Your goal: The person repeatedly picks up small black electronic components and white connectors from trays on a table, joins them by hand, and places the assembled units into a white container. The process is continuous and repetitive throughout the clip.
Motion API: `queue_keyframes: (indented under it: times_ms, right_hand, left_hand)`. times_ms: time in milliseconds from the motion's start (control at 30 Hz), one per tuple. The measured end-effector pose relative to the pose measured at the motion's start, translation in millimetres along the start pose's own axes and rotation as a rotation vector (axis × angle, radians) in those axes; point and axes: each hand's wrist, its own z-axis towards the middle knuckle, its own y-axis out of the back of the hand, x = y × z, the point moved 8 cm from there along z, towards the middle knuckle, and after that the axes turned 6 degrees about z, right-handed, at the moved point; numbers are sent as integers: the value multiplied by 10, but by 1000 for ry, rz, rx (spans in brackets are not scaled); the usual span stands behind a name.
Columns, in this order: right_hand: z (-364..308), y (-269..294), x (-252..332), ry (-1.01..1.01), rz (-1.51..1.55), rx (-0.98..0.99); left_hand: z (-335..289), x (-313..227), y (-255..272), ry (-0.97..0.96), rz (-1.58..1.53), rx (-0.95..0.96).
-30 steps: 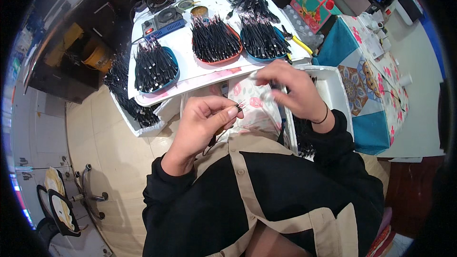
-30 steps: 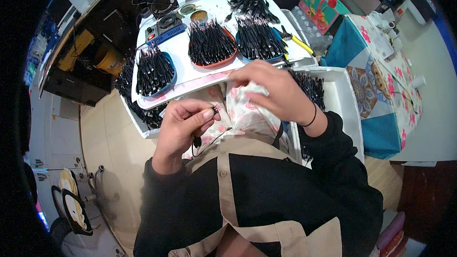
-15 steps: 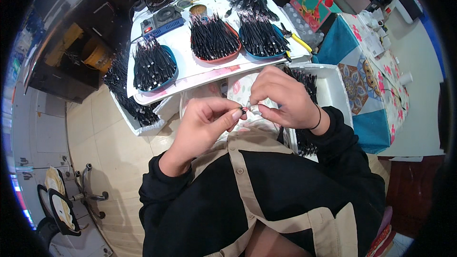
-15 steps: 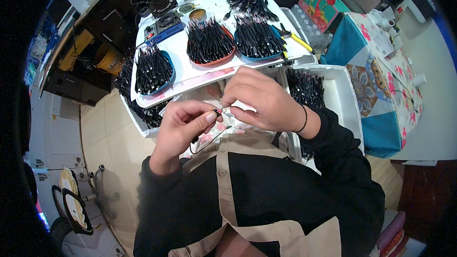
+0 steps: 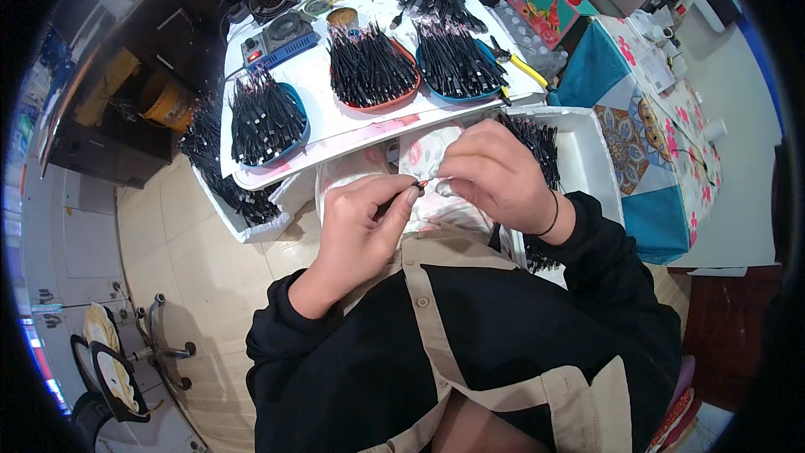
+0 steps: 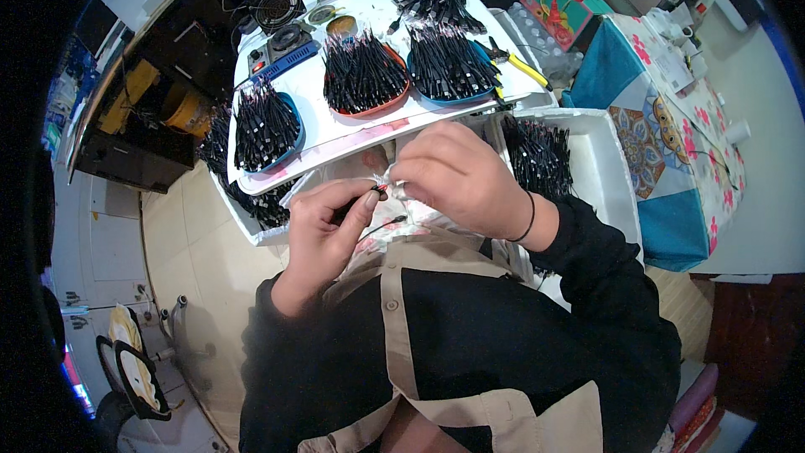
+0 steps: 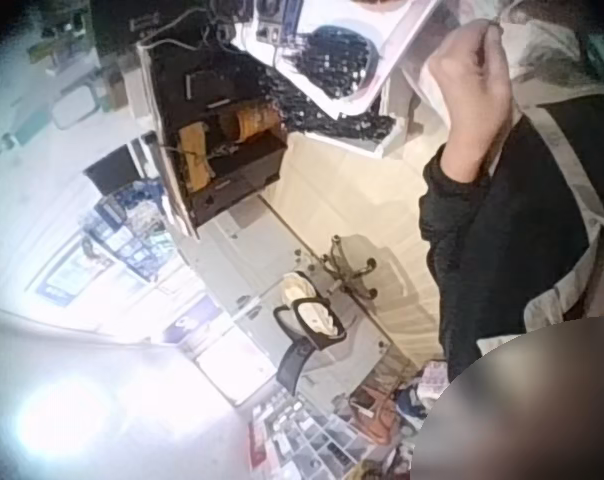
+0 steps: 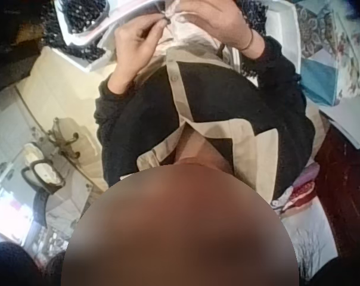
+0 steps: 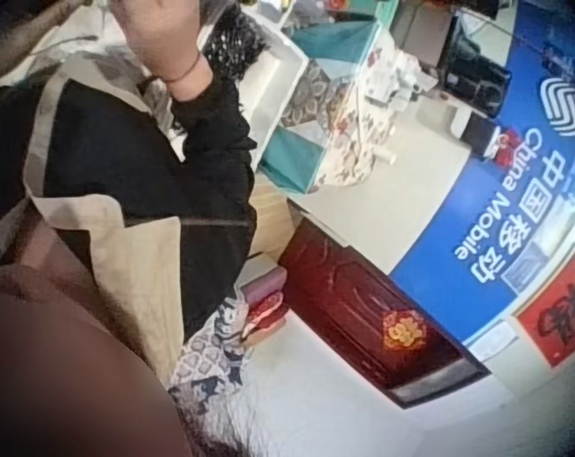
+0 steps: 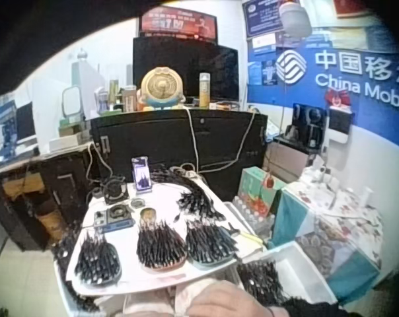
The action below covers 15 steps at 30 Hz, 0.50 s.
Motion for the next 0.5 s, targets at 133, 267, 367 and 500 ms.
queue_keyframes:
  times_ms: [133,267,367,500]
  right_hand:
    - [31,-97,101,110,-145,45]
    - [33,-141,30,26,-75,110]
    - [20,-137,-1,-4,-41,147]
    - [65,-79,-19,-5,-12,125]
  left_hand:
    - [-13,2,-19,11,-56,9]
    - [-51,46,-62,58,-30,88]
    - [-48,80,-101,103,-93,105]
    - [1,49,-100,132,-117,88]
